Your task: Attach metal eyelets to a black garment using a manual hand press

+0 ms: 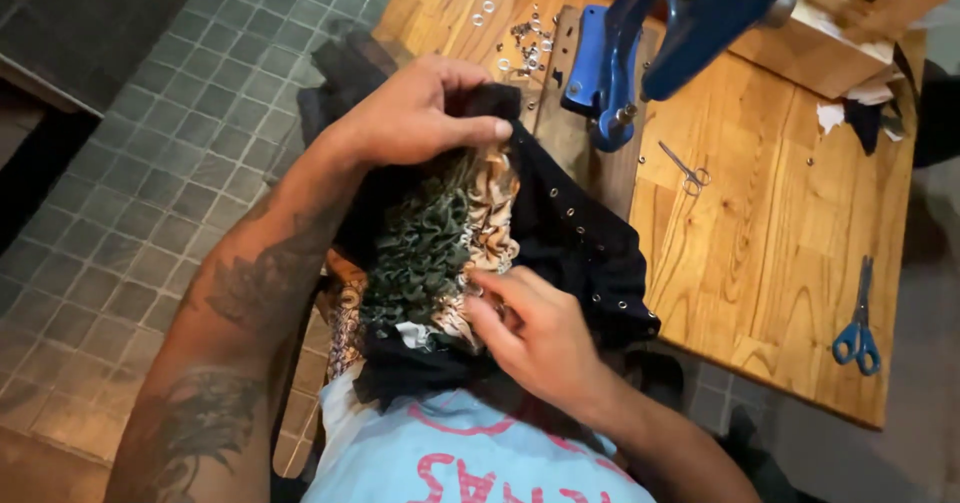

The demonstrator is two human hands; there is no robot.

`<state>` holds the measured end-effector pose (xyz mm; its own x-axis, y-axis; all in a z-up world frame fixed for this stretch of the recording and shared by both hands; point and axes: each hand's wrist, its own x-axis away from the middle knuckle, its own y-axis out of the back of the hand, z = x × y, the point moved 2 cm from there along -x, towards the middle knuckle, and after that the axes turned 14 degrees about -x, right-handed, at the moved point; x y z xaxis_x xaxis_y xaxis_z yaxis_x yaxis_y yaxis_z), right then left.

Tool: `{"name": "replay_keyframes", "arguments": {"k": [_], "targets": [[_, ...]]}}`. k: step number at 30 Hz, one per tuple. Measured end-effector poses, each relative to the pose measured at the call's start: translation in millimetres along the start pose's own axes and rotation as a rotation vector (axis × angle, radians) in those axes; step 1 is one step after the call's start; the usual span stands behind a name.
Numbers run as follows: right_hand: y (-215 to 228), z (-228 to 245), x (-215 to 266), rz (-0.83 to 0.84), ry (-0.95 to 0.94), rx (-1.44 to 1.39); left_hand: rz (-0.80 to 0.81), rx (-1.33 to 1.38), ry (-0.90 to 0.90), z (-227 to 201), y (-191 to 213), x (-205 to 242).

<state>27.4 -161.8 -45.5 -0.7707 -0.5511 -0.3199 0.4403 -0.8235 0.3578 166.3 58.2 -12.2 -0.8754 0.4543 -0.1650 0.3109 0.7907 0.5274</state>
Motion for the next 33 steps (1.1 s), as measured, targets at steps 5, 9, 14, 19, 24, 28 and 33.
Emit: {"name": "replay_keyframes", "arguments": {"k": [5, 9, 14, 19, 24, 28, 33], "targets": [[-35, -30, -12, -0.162, -0.119, 0.150, 0.070, 0.210, -0.012, -6, 6, -11], [-32, -6, -15, -0.194, 0.046, -0.005, 0.045, 0.281, 0.047, -2, 12, -14], [-20, 7, 0, -0.012, 0.313, -0.059, 0.041, 0.388, 0.225, 1, 21, -13], [1, 1, 24, 0.099, 0.372, -0.143, 0.050, 0.407, 0.116, 3, 30, -11], [18, 4, 39, 0.322, 0.346, -0.148, -0.018, -0.071, -0.078, -15, 38, -10], [20, -15, 51, 0.330, 0.086, -0.020, -0.111, -0.405, -0.294, -44, 36, -7], [16, -23, 57, 0.254, 0.106, -0.025, 0.004, -0.379, -0.170, -45, 29, -10]]}}
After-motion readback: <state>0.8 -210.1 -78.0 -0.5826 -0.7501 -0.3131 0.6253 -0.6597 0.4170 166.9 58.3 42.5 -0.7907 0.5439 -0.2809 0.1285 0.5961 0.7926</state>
